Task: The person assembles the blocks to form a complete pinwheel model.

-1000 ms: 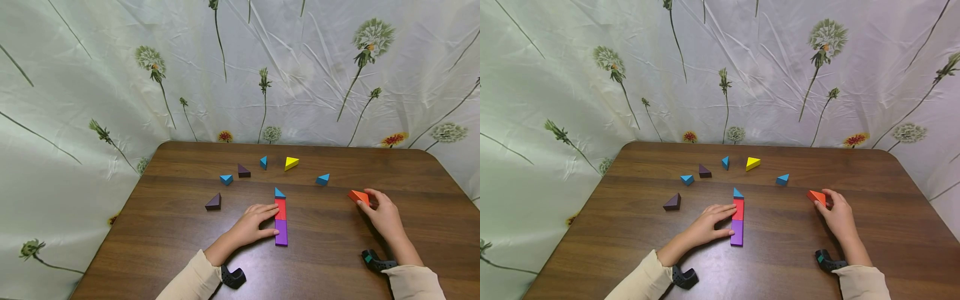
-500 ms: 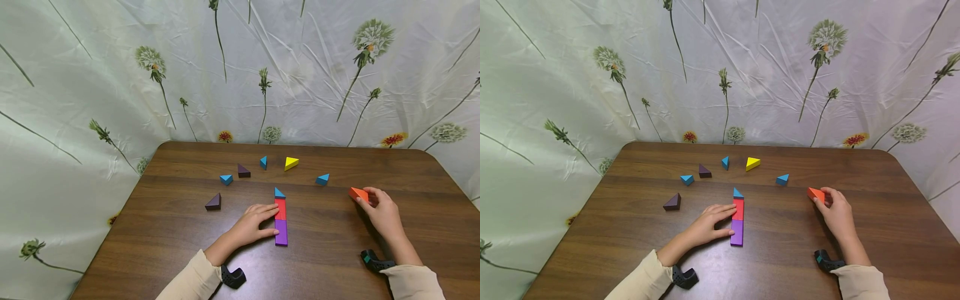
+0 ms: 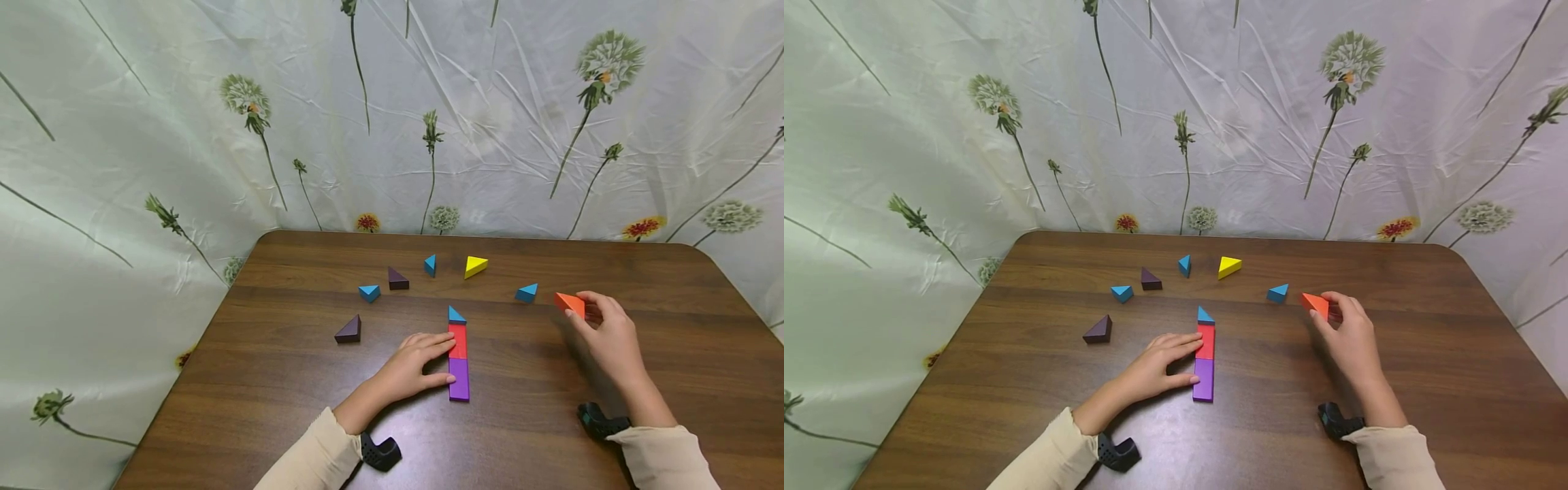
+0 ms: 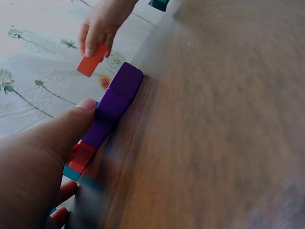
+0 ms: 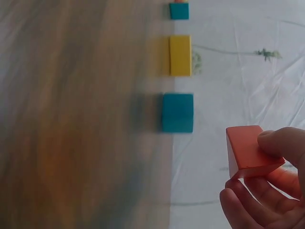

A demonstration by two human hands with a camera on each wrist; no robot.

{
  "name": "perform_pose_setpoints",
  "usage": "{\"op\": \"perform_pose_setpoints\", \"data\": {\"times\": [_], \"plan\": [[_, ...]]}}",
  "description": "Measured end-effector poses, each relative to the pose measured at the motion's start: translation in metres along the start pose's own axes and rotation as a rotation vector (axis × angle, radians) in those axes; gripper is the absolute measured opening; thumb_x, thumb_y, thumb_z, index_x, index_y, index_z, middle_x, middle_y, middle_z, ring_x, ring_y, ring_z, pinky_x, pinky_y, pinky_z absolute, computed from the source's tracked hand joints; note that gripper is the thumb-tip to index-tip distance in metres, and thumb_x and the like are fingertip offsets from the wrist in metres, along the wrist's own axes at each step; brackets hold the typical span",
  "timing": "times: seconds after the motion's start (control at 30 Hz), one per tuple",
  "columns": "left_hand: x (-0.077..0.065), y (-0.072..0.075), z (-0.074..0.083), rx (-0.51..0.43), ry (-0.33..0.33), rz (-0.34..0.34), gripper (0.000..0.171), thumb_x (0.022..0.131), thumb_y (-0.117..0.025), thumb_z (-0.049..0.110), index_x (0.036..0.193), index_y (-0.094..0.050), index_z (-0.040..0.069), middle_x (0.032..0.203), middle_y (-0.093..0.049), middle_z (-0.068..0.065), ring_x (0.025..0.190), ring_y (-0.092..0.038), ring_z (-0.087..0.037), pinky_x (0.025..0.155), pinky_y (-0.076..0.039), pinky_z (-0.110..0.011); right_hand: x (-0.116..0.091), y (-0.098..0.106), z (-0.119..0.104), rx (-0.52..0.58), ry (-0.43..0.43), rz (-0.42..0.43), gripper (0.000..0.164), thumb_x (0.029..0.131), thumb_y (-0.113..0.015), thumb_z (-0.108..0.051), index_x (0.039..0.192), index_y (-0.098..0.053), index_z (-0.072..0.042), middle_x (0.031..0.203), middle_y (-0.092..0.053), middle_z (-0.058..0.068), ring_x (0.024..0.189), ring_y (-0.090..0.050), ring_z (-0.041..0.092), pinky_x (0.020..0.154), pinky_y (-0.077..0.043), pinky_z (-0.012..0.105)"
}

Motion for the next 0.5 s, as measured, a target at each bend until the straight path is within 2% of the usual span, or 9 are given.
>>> {"op": "perform_pose_setpoints", "data": {"times": [0.4,0.5], "plan": [[0.0,0.0,0.0,0.0,-0.001,0.003,0.061,0.084,-0.055,0.049,0.134,-0.045,0.016,0.138,-0.038,0.005,0.122,-0.036,-0.019,0.102,-0.023,-0.038,0.009,-0.027,-0.032,0.106,0.11,-0.005,0.034,0.081,-0.066,-0.006,0.111,-0.054,0.006,0.098,-0.052,0.016,0.087,-0.056,0.03,0.071,-0.034,0.001],[0.0,0.0,0.0,0.006,-0.004,0.005,0.061,0.084,-0.055,0.05,0.134,-0.045,0.016,0.138,-0.038,0.005,0.122,-0.036,-0.019,0.102,-0.024,-0.037,0.01,-0.036,-0.039,0.103,0.124,-0.023,0.034,0.081,-0.067,-0.006,0.111,-0.054,0.005,0.098,-0.053,0.015,0.088,-0.056,0.029,0.073,-0.045,0.015]]}}
Point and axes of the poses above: each hand's wrist, its own x-axis towards the middle knuckle, its own y-axis out of the back of the hand, z = x × y, the point moved 6 cm from there along x, towards the middle knuckle
